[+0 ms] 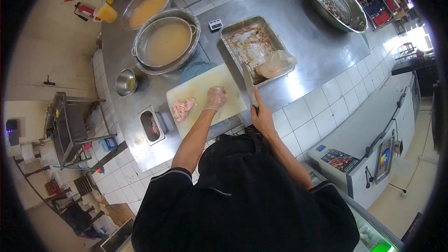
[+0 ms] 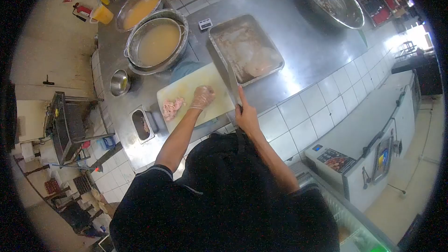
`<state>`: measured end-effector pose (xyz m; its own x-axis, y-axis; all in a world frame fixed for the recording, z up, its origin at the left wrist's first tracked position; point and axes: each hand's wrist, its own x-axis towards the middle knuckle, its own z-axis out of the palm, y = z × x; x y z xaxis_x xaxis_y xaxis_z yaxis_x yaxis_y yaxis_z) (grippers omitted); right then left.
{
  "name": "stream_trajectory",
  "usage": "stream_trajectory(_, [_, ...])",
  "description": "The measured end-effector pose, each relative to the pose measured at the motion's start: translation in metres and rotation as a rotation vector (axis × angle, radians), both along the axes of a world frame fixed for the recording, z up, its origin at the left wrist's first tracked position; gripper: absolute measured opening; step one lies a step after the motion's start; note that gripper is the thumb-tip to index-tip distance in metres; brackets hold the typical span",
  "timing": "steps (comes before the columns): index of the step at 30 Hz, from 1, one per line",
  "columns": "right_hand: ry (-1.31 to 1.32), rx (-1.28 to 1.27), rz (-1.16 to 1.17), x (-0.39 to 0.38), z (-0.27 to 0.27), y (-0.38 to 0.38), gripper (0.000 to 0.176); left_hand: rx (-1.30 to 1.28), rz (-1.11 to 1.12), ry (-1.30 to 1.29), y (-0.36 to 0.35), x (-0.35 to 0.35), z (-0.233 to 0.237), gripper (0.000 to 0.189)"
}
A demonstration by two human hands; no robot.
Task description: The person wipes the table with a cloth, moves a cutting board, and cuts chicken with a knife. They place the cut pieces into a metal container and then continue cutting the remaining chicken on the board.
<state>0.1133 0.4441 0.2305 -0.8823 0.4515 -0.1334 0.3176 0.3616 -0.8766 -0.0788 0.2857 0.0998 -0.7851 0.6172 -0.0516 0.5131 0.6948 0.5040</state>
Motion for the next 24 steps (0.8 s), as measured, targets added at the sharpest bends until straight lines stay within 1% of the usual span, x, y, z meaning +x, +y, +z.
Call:
stream_trajectory(1, [-0.012, -0.004, 0.001, 0.000, 0.000, 0.000, 0.076, -0.018, 0.005, -0.013, -0.002, 0.000, 0.005, 0.015])
stream_trajectory(2, [-0.025, -0.006, 0.004, 0.000, 0.001, -0.001, 0.076, 0.027, 0.013, -0.125, -0.009, 0.001, 0.010, 0.015])
stream_trajectory(3, [-0.037, -0.008, 0.010, -0.001, 0.002, -0.001, 0.076, 0.074, 0.024, -0.235, -0.016, 0.006, 0.040, 0.014])
stream_trajectory(4, [-0.042, 0.005, 0.018, -0.001, 0.003, 0.000, 0.076, 0.122, 0.038, -0.342, -0.023, 0.011, 0.055, 0.014])
stream_trajectory(6, [-0.047, 0.020, 0.056, -0.004, 0.004, -0.003, 0.076, 0.570, 0.187, -0.703, -0.049, 0.019, 0.043, 0.012])
stream_trajectory(7, [-0.031, 0.041, 0.066, -0.004, 0.000, -0.005, 0.076, 0.805, 0.277, -0.862, -0.069, 0.023, 0.048, 0.012])
stream_trajectory(8, [-0.013, 0.057, 0.086, -0.007, -0.005, -0.006, 0.075, 0.908, 0.338, -0.784, -0.093, 0.026, 0.053, 0.011])
stream_trajectory(10, [-0.007, 0.029, 0.126, -0.013, -0.008, -0.017, 0.074, 1.102, 0.450, -0.617, -0.129, 0.036, 0.106, 0.010])
stream_trajectory(12, [-0.040, -0.039, 0.148, -0.015, 0.006, -0.025, 0.073, 1.049, 0.609, -0.247, -0.172, 0.044, 0.152, 0.015])
stream_trajectory(13, [0.045, 0.049, 0.177, -0.016, -0.004, -0.030, 0.074, 1.010, 0.699, -0.170, -0.192, 0.044, 0.178, 0.015])
stream_trajectory(14, [0.018, 0.050, 0.201, -0.018, -0.006, -0.035, 0.075, 0.969, 0.783, -0.096, -0.212, 0.044, 0.194, 0.014])
stream_trajectory(16, [-0.038, 0.051, 0.238, -0.023, -0.002, -0.048, 0.076, 0.804, 0.853, 0.280, -0.244, 0.042, 0.201, 0.016])
stream_trajectory(17, [-0.138, 0.044, 0.253, -0.026, 0.003, -0.056, 0.076, 0.712, 0.877, 0.463, -0.257, 0.038, 0.202, 0.016])
stream_trajectory(18, [-0.239, 0.038, 0.265, -0.031, 0.019, -0.067, 0.076, 0.538, 0.858, 0.505, -0.267, 0.033, 0.192, 0.017])
stream_trajectory(19, [-0.341, 0.033, 0.274, -0.033, 0.027, -0.074, 0.076, 0.364, 0.834, 0.541, -0.277, 0.028, 0.169, 0.017])
stream_trajectory(20, [-0.233, 0.061, 0.285, -0.032, 0.020, -0.080, 0.077, 0.188, 0.804, 0.570, -0.288, 0.029, 0.144, 0.018])
stream_trajectory(21, [-0.125, 0.086, 0.295, -0.029, 0.007, -0.086, 0.078, -0.091, 0.853, 0.201, -0.301, 0.034, 0.120, 0.023])
stream_trajectory(22, [-0.012, 0.111, 0.301, -0.030, -0.001, -0.093, 0.079, 0.089, 0.913, 0.176, -0.299, 0.045, 0.126, 0.023])
stream_trajectory(24, [0.039, 0.155, 0.333, -0.039, -0.009, -0.099, 0.078, 0.466, 0.993, 0.133, -0.289, 0.059, 0.136, 0.022])
